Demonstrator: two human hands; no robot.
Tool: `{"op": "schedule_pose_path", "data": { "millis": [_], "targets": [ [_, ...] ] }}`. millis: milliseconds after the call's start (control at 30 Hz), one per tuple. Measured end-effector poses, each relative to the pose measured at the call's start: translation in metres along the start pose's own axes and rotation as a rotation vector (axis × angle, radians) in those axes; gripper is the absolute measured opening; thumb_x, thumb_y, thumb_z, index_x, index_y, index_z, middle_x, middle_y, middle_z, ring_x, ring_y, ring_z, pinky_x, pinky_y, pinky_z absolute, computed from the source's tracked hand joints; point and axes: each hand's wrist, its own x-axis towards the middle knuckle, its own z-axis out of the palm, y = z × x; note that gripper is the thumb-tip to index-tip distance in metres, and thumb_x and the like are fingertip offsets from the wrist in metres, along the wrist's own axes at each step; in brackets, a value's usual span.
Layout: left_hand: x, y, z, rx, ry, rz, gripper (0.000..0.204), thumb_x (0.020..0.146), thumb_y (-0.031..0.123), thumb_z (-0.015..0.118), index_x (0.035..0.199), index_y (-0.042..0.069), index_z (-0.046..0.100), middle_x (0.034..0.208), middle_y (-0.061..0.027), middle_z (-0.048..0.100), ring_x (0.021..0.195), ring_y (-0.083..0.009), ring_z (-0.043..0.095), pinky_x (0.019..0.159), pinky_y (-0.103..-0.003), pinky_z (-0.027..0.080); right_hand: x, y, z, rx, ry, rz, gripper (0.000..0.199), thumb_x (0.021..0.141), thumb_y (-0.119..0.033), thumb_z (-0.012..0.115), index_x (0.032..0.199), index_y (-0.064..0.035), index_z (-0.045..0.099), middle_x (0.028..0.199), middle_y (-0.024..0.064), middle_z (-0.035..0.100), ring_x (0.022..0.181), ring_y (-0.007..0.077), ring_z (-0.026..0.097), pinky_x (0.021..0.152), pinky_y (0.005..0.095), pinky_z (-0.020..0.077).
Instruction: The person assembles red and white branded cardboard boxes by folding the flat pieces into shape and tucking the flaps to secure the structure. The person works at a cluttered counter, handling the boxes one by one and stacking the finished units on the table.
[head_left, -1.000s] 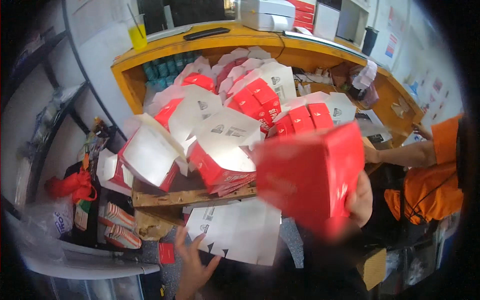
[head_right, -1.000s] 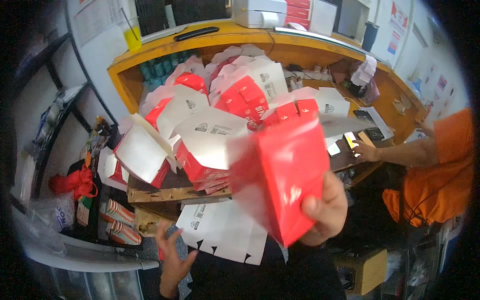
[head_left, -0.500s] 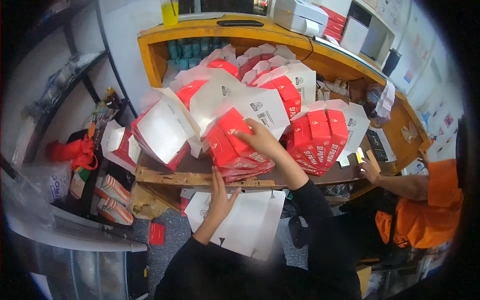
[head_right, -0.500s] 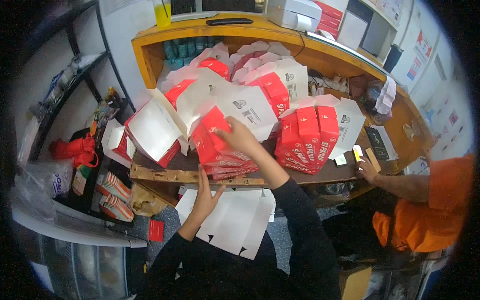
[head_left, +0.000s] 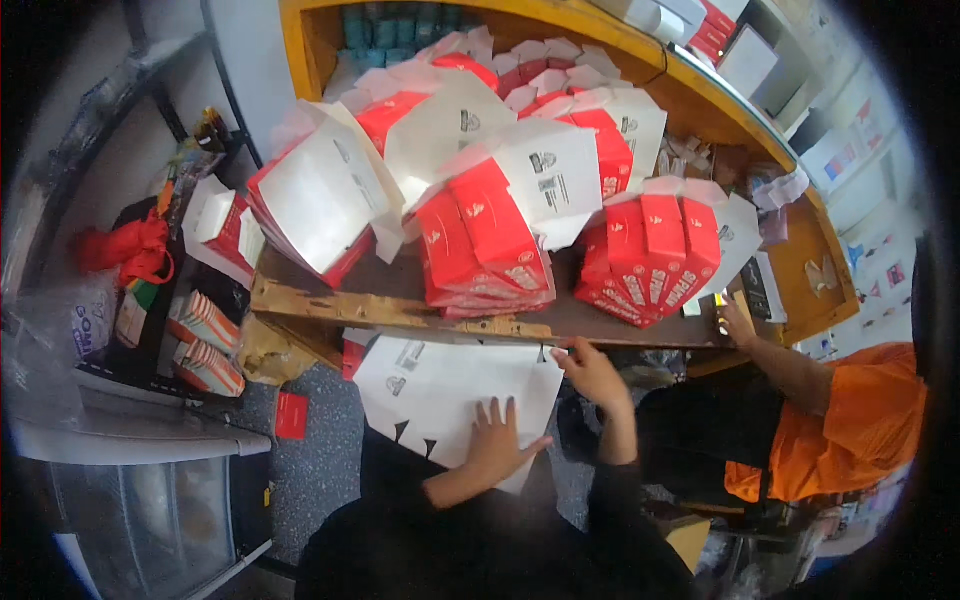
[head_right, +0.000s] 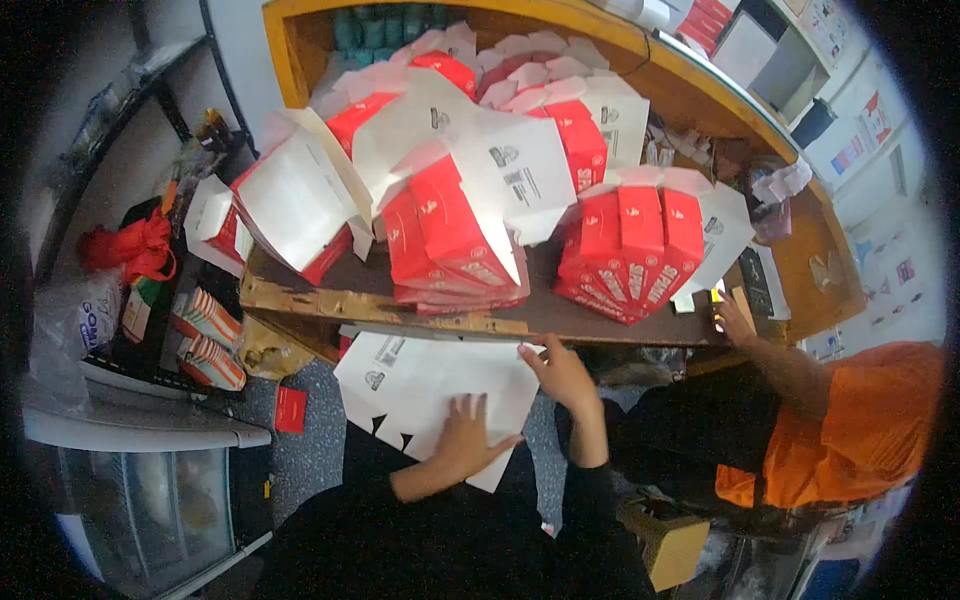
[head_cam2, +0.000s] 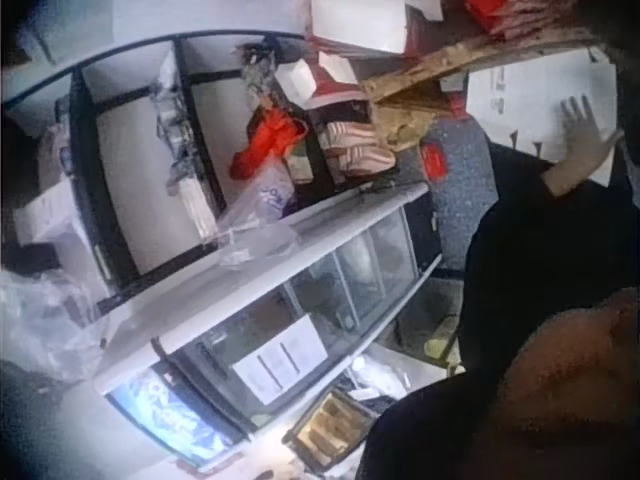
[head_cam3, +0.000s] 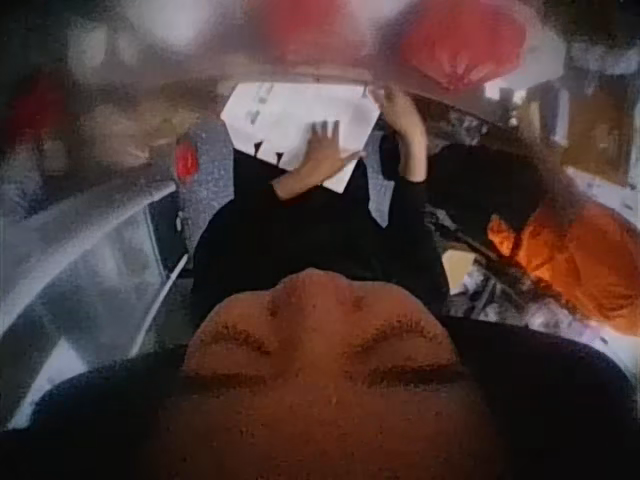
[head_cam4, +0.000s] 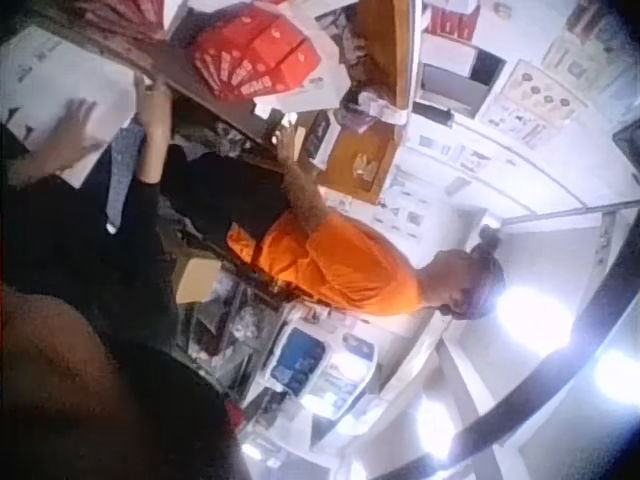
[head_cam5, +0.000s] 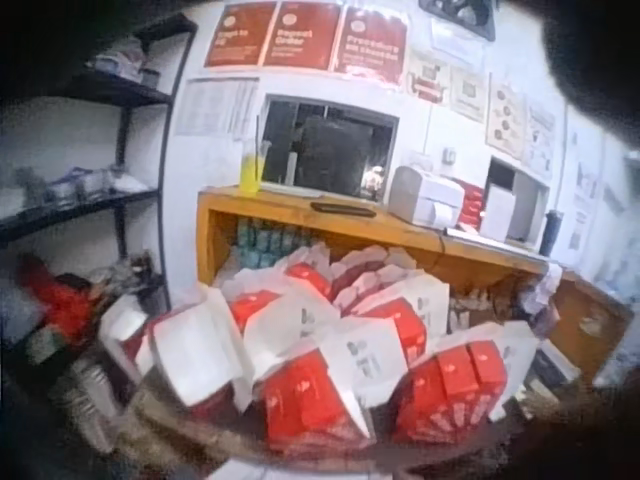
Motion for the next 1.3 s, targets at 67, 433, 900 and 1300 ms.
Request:
{"op": "schedule_pose_path", "data": {
  "millis": [67, 433, 900, 1300],
  "targets": [
    [0.002, 0.006, 0.034, 0.104, -0.185, -0.086, 0.091, 0.069, 0.055, 0.055, 0.126, -0.008, 0.023, 0.127, -0.0325, 0.023, 0.114, -0.0543, 0.022, 0.088, -0.057, 0.032, 0.009, 0.060, 0.041, -0.217, 0.166, 0.029, 0.055, 0.078, -0.039, 0.057, 0.112, 0.0016, 0.043, 0.094, 0.0240, 0.056, 0.084, 0.0363, 0.057, 0.073, 0.0369, 0.0444],
    [0.018, -0.014, 0.019, -0.072, -0.213, 0.180, 0.023, 0.073, 0.014, 0.053, 0.064, -0.007, 0.059, 0.066, -0.0235, 0.058, 0.060, -0.0369, 0.058, 0.057, -0.040, 0.048, -0.015, 0.068, 0.063, 0.852, -0.114, 0.237, 0.060, 0.085, -0.033, 0.047, 0.129, -0.0233, 0.008, 0.090, 0.0145, 0.052, 0.049, 0.0176, 0.056, 0.036, 0.0257, 0.0455],
    [-0.001, -0.044, 0.013, -0.379, -0.197, 0.099, 0.046, 0.077, 0.033, 0.060, 0.095, -0.009, 0.053, 0.071, -0.0216, 0.059, 0.068, -0.0261, 0.061, 0.059, -0.035, 0.048, -0.028, 0.097, 0.065, 0.001, 0.030, 0.046, 0.064, 0.084, -0.037, 0.045, 0.127, 0.0029, 0.020, 0.113, 0.0333, 0.040, 0.100, 0.0394, 0.048, 0.083, 0.0414, 0.0396],
    [0.033, -0.016, 0.019, -0.218, -0.266, 0.128, 0.017, 0.067, 0.012, 0.056, 0.063, -0.005, 0.055, 0.060, -0.0226, 0.054, 0.061, -0.0348, 0.057, 0.058, -0.042, 0.045, -0.045, 0.075, 0.051, 0.349, -0.195, 0.327, 0.063, 0.085, -0.032, 0.048, 0.131, -0.0018, 0.018, 0.080, 0.0192, 0.059, 0.063, 0.0208, 0.060, 0.056, 0.0304, 0.0478]
  ]
}}
